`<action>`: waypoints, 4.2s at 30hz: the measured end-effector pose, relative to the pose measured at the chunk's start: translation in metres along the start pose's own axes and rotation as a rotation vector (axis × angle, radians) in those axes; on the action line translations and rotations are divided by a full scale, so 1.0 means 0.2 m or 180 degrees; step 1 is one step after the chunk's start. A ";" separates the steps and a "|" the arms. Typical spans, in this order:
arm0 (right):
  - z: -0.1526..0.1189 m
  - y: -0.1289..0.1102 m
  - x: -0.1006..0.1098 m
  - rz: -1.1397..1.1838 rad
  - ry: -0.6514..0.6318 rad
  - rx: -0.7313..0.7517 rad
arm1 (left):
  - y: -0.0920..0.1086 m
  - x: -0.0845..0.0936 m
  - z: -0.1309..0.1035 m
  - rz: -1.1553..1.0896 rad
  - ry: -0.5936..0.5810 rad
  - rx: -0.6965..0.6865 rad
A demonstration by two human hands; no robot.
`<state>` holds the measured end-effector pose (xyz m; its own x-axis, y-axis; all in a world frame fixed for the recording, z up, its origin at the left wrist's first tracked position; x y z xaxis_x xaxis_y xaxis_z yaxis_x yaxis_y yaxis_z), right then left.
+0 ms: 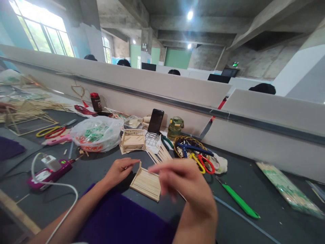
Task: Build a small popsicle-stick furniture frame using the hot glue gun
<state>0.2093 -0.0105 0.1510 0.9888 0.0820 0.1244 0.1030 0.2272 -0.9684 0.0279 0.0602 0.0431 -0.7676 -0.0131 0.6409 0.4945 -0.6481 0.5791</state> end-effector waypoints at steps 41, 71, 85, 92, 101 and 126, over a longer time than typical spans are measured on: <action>0.00 0.65 -0.01 -0.3095 0.1005 -0.0642 | 0.05 0.12 0.08 -0.0075 0.0093 -0.0192; -0.02 0.66 0.04 -0.3150 0.1195 -0.0926 | 0.03 0.03 0.08 0.0324 -0.0222 -0.0153; -0.03 0.66 0.03 -0.3167 0.1178 -0.0942 | 0.04 0.04 0.09 0.0274 -0.0207 -0.0112; -0.04 0.62 0.07 -0.2916 0.1442 -0.0729 | 0.01 0.11 0.10 -0.0660 0.0206 0.0381; -0.03 0.34 -0.18 -0.1116 0.1379 0.0222 | 0.08 -0.03 0.08 -0.4035 -0.0379 0.1672; -0.07 0.42 -0.10 -0.0569 0.1348 -0.0508 | 0.24 -0.33 -0.09 -0.3977 -0.1415 0.2169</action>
<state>0.2003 -0.0066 0.0642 0.9076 -0.3544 0.2250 0.2578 0.0474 -0.9650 0.0941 0.0164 0.0198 -0.7065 0.5769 -0.4099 -0.1855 0.4080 0.8939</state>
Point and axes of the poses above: each hand's wrist, its own z-axis towards the middle knuckle, its own x-axis out of the back of the hand, y = z × x, the point moved 10 cm from there along z, towards the middle knuckle, and after that the axes turned 4 degrees about y, right-handed, at the moved point
